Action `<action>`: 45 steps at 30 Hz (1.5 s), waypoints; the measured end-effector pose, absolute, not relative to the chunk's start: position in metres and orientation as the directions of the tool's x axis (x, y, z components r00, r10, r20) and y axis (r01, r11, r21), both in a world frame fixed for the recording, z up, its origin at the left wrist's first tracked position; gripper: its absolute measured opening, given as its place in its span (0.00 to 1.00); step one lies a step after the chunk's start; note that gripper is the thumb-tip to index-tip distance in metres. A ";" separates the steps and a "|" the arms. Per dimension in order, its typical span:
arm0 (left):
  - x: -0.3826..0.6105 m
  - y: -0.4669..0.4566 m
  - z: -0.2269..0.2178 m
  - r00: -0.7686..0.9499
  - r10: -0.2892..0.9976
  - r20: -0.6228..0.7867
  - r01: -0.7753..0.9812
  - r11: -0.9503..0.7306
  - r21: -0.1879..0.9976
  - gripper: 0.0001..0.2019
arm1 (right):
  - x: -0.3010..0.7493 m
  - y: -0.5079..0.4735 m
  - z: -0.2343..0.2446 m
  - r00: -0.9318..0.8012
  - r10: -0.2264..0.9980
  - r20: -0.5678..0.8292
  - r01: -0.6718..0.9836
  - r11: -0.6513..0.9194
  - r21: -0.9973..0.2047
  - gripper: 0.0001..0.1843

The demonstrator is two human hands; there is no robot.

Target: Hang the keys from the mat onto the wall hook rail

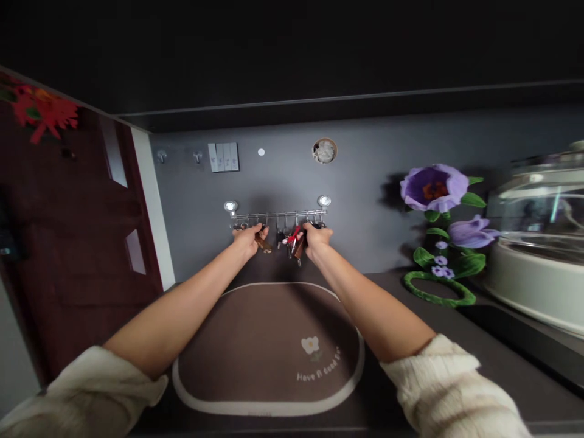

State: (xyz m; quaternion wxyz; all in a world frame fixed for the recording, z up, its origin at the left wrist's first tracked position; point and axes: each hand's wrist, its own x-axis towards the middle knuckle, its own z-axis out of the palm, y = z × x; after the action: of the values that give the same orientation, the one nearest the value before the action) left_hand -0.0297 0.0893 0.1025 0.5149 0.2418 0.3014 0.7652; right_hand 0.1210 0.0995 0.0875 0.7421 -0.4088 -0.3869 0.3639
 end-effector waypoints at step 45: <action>-0.109 0.000 0.032 0.143 0.967 0.211 0.953 -0.193 0.235 0.24 | 0.062 0.097 0.052 0.574 0.767 0.287 0.385 0.056 -0.921 0.52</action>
State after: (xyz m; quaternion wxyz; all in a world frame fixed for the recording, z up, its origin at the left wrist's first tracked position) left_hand -0.1090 0.0004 0.0316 0.0223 0.7558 0.6350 0.1584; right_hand 0.0623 0.0968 0.0516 0.5844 -0.6674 -0.4317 0.1633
